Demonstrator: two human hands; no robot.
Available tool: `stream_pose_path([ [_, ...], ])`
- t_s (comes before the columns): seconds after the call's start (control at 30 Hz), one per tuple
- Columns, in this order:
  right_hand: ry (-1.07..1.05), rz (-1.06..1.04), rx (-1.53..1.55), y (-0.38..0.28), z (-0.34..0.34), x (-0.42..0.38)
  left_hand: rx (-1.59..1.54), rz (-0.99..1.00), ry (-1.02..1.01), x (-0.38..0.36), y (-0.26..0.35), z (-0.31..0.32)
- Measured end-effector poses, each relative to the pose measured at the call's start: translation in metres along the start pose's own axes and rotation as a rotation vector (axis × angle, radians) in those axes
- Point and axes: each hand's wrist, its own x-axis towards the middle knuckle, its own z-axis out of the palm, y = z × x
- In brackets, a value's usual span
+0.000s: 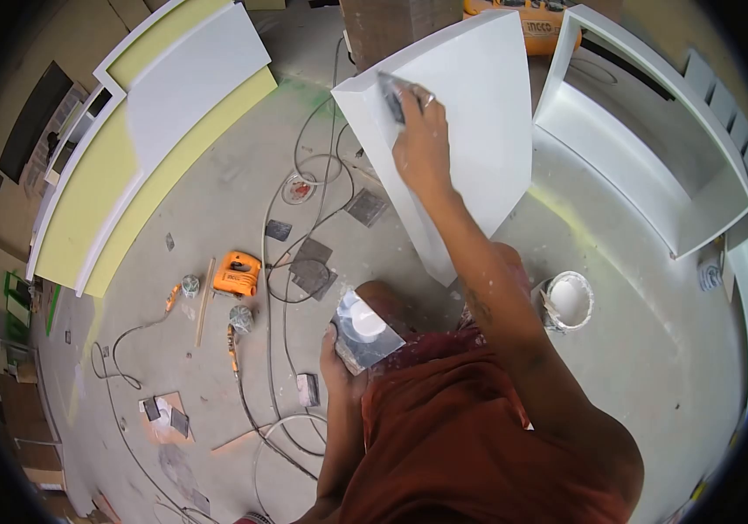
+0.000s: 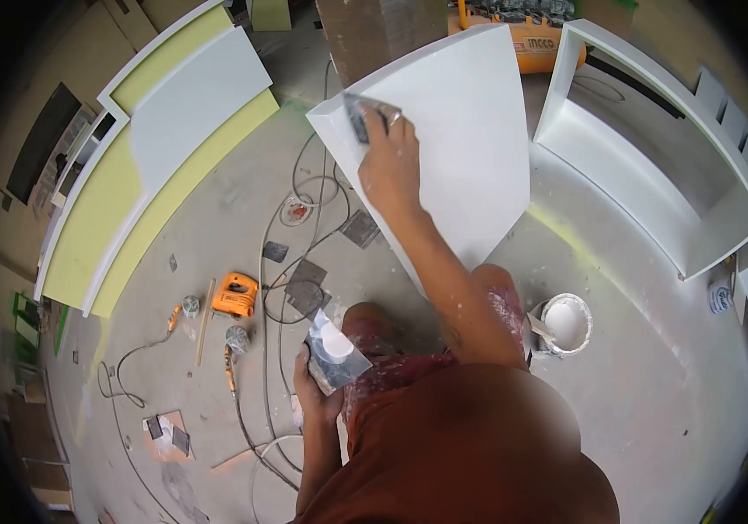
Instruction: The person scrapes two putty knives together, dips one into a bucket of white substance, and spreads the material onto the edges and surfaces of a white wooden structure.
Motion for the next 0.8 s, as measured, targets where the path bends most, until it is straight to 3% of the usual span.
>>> stream_pose_path([
  [0.27, -0.282, -0.149, -0.049, 0.015, -0.047, -0.031, -0.023, -0.008, -0.016, 0.011, -0.003, 0.007],
  [0.33, -0.615, -0.019, 0.127, 0.022, -0.083, -0.027, -0.036, -0.032, -0.053, 0.018, -0.009, 0.015],
  [0.4, -0.511, -0.142, 0.306, 0.002, -0.113, -0.044, -0.12, -0.069, -0.113, 0.024, -0.014, 0.034],
  [0.47, -0.723, -0.009, 0.375, -0.038, -0.141, -0.088, -0.233, -0.101, -0.08, 0.022, -0.016, 0.065],
  [0.5, -0.742, -0.21, 0.446, -0.044, -0.147, -0.107, -0.23, -0.108, -0.094, 0.027, -0.018, 0.064],
  [0.53, -0.752, -0.206, 0.784, -0.047, -0.145, -0.122, -0.251, -0.118, -0.215, 0.032, -0.019, 0.057],
  [0.57, -0.74, -0.209, 0.774, -0.044, -0.143, -0.129, -0.271, -0.128, -0.339, 0.031, -0.012, 0.074],
  [0.6, -0.775, -0.03, 0.618, -0.041, -0.141, -0.134, -0.108, -0.066, -0.088, 0.023, -0.012, 0.094],
  [0.63, -0.804, 0.154, 0.461, -0.04, -0.142, -0.137, -0.101, -0.074, -0.093, 0.012, -0.007, 0.098],
  [0.67, -0.894, 0.046, 0.246, -0.024, -0.145, -0.118, -0.052, -0.027, -0.162, 0.003, -0.004, 0.097],
  [0.73, -0.704, -0.156, 0.105, 0.03, -0.122, -0.082, 0.045, 0.046, -0.305, -0.007, -0.003, 0.083],
  [0.8, -0.248, -0.016, 0.026, 0.108, -0.081, -0.033, 0.054, 0.015, -0.278, -0.01, -0.003, 0.081],
])
